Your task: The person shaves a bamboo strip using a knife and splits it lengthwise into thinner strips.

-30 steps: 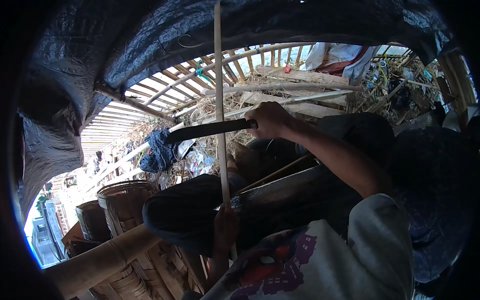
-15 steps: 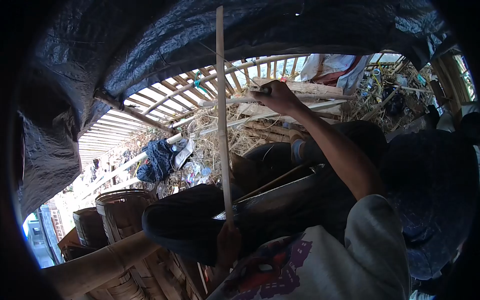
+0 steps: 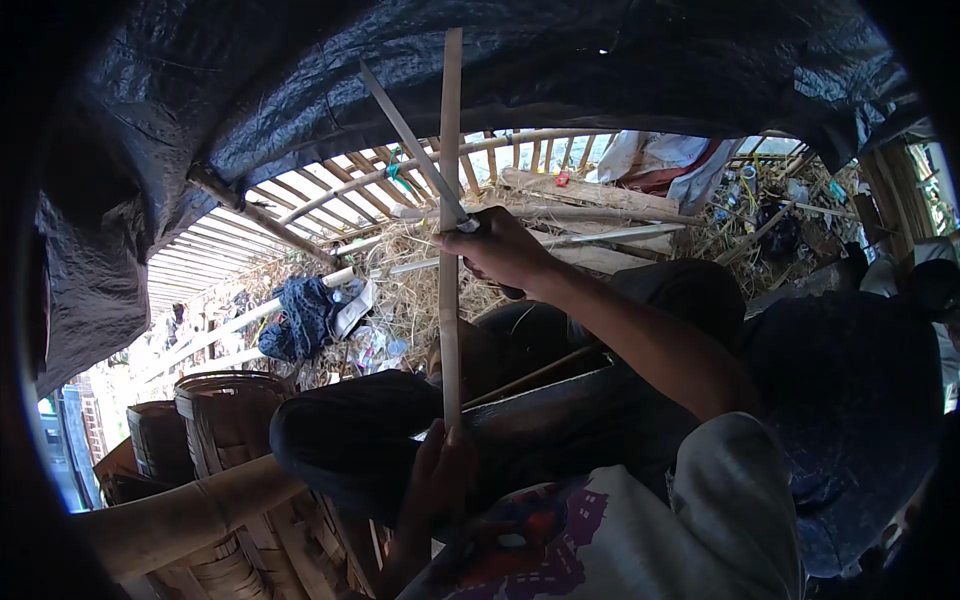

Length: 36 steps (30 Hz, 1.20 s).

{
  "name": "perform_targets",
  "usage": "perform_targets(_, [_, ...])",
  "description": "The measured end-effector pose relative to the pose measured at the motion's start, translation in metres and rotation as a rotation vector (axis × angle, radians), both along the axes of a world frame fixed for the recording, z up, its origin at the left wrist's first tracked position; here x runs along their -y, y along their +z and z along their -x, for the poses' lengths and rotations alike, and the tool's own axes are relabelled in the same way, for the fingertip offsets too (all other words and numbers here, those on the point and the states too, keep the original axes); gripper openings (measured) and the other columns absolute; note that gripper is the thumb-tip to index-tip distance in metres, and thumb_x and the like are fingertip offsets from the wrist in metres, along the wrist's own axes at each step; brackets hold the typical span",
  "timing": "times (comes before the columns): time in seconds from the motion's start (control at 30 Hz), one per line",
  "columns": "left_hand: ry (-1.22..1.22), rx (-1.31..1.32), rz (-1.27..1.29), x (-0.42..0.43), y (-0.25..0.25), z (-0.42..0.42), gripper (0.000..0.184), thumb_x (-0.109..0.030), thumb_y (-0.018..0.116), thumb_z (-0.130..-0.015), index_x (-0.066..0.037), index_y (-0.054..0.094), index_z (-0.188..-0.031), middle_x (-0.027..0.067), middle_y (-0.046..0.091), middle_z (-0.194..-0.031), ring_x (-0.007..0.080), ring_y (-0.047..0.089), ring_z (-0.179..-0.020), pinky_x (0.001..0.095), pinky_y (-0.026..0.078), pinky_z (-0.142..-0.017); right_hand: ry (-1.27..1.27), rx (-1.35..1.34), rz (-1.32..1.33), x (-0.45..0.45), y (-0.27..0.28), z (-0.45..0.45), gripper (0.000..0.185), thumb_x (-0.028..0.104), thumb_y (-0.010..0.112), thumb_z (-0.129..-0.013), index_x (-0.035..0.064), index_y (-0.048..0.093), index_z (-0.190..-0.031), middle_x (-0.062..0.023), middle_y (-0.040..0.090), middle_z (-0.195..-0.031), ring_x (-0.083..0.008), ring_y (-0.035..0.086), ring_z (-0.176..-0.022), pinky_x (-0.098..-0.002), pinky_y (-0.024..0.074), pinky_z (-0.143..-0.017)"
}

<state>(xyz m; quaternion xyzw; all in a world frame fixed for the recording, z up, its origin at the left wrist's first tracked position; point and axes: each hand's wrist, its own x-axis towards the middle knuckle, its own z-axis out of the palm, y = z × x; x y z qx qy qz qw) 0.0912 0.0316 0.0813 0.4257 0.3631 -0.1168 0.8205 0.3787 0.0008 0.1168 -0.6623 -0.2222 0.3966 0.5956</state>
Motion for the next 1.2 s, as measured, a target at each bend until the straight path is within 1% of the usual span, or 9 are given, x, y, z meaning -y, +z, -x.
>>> perform_targets(0.07, [0.102, 0.251, -0.178, -0.004, 0.033, -0.034, 0.016, -0.025, 0.040, -0.100, -0.010, 0.042, -0.094, -0.0035, 0.043, -0.067, 0.0041, 0.040, -0.053, 0.0187, 0.036, -0.046, 0.201, 0.018, 0.100, 0.003, 0.001, 0.009, 0.034, 0.038, 0.063, -0.085, 0.0050, 0.064, -0.078, 0.0036, 0.048, -0.054, -0.0056, 0.046, -0.047, -0.0244, 0.0364, -0.048])
perform_targets(0.17, [0.138, 0.263, -0.159, -0.027, 0.036, -0.059, 0.014, -0.024, 0.040, -0.100, -0.011, 0.040, -0.095, -0.0024, 0.044, -0.070, 0.0042, 0.042, -0.055, 0.0186, 0.036, -0.047, 0.370, 0.176, 0.231, 0.009, 0.016, 0.021, 0.037, 0.042, 0.063, -0.085, 0.0059, 0.065, -0.077, 0.0026, 0.050, -0.055, -0.0078, 0.047, -0.050, -0.0269, 0.0370, -0.050])
perform_targets(0.23, [0.156, 0.280, -0.138, -0.031, 0.033, -0.058, 0.015, -0.025, 0.040, -0.100, -0.011, 0.040, -0.094, -0.0030, 0.044, -0.071, 0.0041, 0.041, -0.056, 0.0187, 0.036, -0.047, 0.361, 0.300, 0.050, 0.017, 0.013, 0.015, 0.041, 0.046, 0.062, -0.084, 0.0058, 0.067, -0.079, 0.0008, 0.052, -0.055, -0.0106, 0.049, -0.052, -0.0297, 0.0379, -0.052])
perform_targets(0.37, [0.438, 0.127, -0.050, -0.019, 0.032, -0.058, 0.020, -0.030, 0.043, -0.099, -0.011, 0.048, -0.102, -0.0052, 0.045, -0.069, 0.0026, 0.040, -0.052, 0.0173, 0.032, -0.044, 0.412, 0.618, 0.088, 0.035, 0.027, -0.003, 0.034, 0.038, 0.065, -0.080, 0.0038, 0.065, -0.078, -0.0064, 0.058, -0.060, -0.0168, 0.058, -0.057, -0.0337, 0.0425, -0.057])
perform_targets(0.57, [0.332, 0.175, -0.110, -0.017, 0.017, -0.060, 0.019, -0.029, 0.046, -0.098, -0.012, 0.052, -0.102, -0.0047, 0.048, -0.073, 0.0026, 0.043, -0.057, 0.0185, 0.033, -0.045, 0.502, 1.111, 0.261, 0.046, -0.014, 0.035, 0.023, 0.026, 0.072, -0.065, 0.0088, 0.064, -0.077, -0.0062, 0.061, -0.060, -0.0265, 0.063, -0.060, -0.0382, 0.0487, -0.063])
perform_targets(0.67, [0.295, 0.237, -0.507, -0.008, -0.001, -0.059, 0.022, -0.027, 0.043, -0.099, -0.006, 0.051, -0.102, -0.0061, 0.043, -0.074, 0.0002, 0.037, -0.061, 0.0188, 0.030, -0.049, 0.511, 1.049, 0.334, 0.043, -0.011, 0.045, 0.024, 0.028, 0.073, -0.062, 0.0114, 0.065, -0.078, -0.0055, 0.062, -0.059, -0.0268, 0.063, -0.059, -0.0392, 0.0495, -0.065])
perform_targets(0.8, [0.270, 0.188, -0.345, -0.012, 0.001, -0.056, 0.024, -0.025, 0.043, -0.099, -0.003, 0.051, -0.100, -0.0057, 0.043, -0.070, 0.0006, 0.036, -0.060, 0.0200, 0.029, -0.049, 0.477, 1.072, 0.386, 0.043, -0.017, 0.038, 0.028, 0.031, 0.074, -0.059, 0.0135, 0.066, -0.078, -0.0059, 0.062, -0.060, -0.0268, 0.064, -0.059, -0.0399, 0.0509, -0.062])
perform_targets(0.9, [0.212, 0.257, -0.370, -0.014, -0.015, -0.049, 0.020, -0.025, 0.046, -0.098, -0.007, 0.048, -0.105, -0.0002, 0.053, -0.089, 0.0044, 0.049, -0.073, 0.0178, 0.041, -0.058, 0.514, 1.126, 0.458, 0.042, -0.017, 0.034, 0.030, 0.032, 0.075, -0.057, 0.0134, 0.066, -0.078, -0.0057, 0.063, -0.060, -0.0270, 0.064, -0.061, -0.0403, 0.0516, -0.061])
perform_targets(1.2, [0.084, 0.238, -0.553, -0.020, 0.003, -0.047, 0.018, -0.027, 0.040, -0.100, -0.011, 0.046, -0.097, -0.0073, 0.041, -0.069, -0.0001, 0.037, -0.056, 0.0162, 0.029, -0.046, 0.376, 1.309, 0.457, 0.034, -0.012, 0.017, 0.030, 0.033, 0.074, -0.058, 0.0102, 0.067, -0.077, -0.0096, 0.064, -0.065, -0.0290, 0.065, -0.064, -0.0403, 0.0520, -0.064])
